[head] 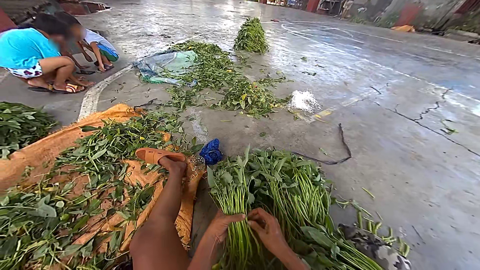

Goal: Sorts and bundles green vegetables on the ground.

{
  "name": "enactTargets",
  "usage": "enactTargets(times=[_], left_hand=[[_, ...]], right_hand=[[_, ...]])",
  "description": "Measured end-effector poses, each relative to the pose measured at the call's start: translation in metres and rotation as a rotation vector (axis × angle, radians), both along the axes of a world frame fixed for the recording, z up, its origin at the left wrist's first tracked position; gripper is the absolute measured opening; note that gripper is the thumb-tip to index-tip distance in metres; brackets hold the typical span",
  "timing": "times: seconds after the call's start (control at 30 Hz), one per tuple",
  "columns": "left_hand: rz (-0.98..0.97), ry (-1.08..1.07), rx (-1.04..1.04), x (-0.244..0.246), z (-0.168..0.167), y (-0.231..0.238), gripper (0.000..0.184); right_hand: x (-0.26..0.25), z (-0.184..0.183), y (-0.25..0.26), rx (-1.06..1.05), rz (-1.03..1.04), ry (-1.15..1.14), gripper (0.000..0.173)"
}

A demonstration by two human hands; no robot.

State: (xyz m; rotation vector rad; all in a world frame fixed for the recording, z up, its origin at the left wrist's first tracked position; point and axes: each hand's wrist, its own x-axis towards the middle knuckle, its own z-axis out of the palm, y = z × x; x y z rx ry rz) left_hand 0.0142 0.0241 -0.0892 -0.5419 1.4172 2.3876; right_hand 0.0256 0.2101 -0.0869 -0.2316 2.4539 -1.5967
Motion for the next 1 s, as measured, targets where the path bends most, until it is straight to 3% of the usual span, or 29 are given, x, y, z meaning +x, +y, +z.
enactTargets(times=[0.1,0.27,0.33,0.47,0.53,0.7,0.83,1.0], left_hand=[[-0.013,0.031,-0.016,0.006,0.004,-0.001,0.059],[-0.008,0.051,0.075,0.015,0.004,-0.007,0.059],[0.016,0.050,0.108,0.020,-0.001,-0.014,0.059],[0.161,0.062,0.148,0.026,-0.004,-0.033,0.068],[0.234,0.079,0.137,0.026,-0.005,-0.048,0.066],[0.373,0.159,-0.014,0.014,0.001,-0.072,0.040],[0.339,0.078,-0.139,0.004,0.007,-0.054,0.044],[0.155,-0.035,-0.033,0.008,0.005,-0.038,0.049]], right_hand=[[-0.011,-0.016,0.004,-0.028,-0.067,-0.026,0.023],[-0.017,-0.030,0.005,-0.179,0.084,-0.253,0.025],[-0.016,-0.032,0.005,-0.129,0.021,-0.249,0.026],[-0.016,-0.032,0.009,0.013,-0.011,-0.265,0.045],[-0.016,-0.034,0.012,-0.016,-0.059,-0.296,0.041],[-0.007,-0.018,0.007,-0.154,-0.098,-0.158,0.033],[0.003,-0.003,-0.008,-0.116,-0.034,0.014,0.030],[0.015,-0.001,-0.014,-0.022,0.085,0.134,0.026]])
